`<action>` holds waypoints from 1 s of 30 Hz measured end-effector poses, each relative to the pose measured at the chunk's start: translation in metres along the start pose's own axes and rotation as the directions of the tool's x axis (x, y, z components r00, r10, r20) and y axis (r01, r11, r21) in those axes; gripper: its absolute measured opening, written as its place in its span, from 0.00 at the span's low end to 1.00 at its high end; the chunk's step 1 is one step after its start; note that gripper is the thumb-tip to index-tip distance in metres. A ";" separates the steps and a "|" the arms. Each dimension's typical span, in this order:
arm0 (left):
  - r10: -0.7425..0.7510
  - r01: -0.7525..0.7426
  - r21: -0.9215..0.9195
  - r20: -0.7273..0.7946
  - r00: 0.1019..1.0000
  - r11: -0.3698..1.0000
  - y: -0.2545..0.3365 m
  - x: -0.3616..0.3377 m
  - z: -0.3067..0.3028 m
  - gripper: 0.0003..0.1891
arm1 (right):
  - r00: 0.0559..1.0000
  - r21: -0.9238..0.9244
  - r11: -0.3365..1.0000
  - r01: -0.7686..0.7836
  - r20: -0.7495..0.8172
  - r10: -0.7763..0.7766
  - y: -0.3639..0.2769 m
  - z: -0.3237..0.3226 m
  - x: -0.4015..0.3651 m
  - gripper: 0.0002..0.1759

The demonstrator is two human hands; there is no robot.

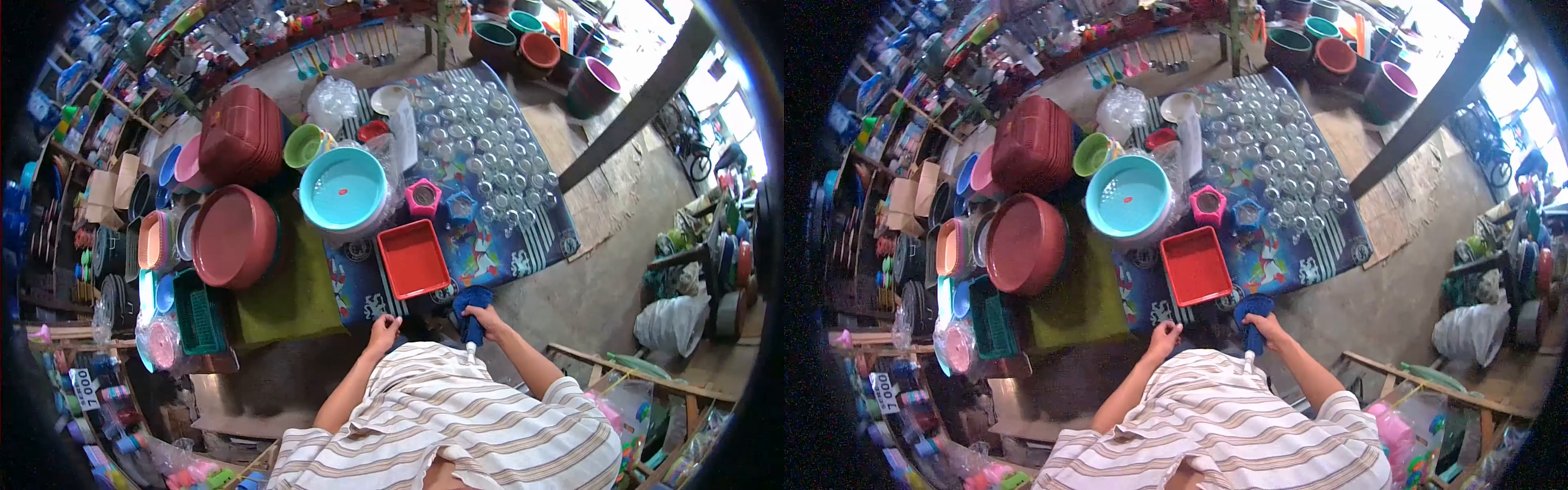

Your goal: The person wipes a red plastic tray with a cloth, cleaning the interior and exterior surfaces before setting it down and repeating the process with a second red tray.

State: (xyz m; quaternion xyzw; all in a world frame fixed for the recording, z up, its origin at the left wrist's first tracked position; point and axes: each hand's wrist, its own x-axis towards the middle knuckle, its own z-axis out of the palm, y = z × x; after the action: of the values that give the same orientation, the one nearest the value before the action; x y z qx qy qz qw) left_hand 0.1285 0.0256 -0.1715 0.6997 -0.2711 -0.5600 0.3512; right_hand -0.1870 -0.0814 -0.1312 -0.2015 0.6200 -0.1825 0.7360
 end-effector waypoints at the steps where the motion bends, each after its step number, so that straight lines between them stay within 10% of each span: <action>1: 0.044 -0.043 0.059 -0.028 0.999 0.997 -0.009 -0.005 0.000 0.15 | 0.999 0.027 0.999 0.035 0.037 -0.036 0.001 0.007 -0.001 0.20; 6: 0.090 -0.077 0.139 -0.093 0.992 0.987 -0.045 -0.020 -0.022 0.16 | 0.976 -0.066 0.998 -0.010 0.216 0.024 -0.011 0.053 -0.003 0.20; 9: -0.134 0.133 -0.022 -0.197 0.971 0.991 -0.048 -0.031 -0.039 0.13 | 0.926 -0.067 0.993 -0.102 0.357 0.119 -0.020 0.089 0.001 0.18; 20: -0.250 0.019 -0.447 -0.465 0.849 0.895 -0.107 -0.122 -0.088 0.10 | 0.670 -0.567 0.791 -0.230 0.497 0.551 -0.027 0.234 0.024 0.25; 26: -0.346 -0.169 -0.692 -0.539 0.768 0.702 -0.170 -0.152 -0.114 0.09 | 0.541 -0.780 0.603 0.168 0.585 0.605 0.018 0.341 0.009 0.25; 30: -0.261 -0.234 -0.529 -0.696 0.669 0.816 -0.184 -0.179 -0.154 0.08 | 0.599 -0.865 0.444 0.234 0.488 0.635 0.073 0.412 0.003 0.22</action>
State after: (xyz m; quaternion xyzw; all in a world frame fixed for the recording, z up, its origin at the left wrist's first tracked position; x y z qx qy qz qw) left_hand 0.2355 0.3039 -0.1923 0.7262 0.0847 -0.2828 0.6209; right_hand 0.2216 0.0079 -0.1099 -0.5163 0.2621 0.3680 0.7275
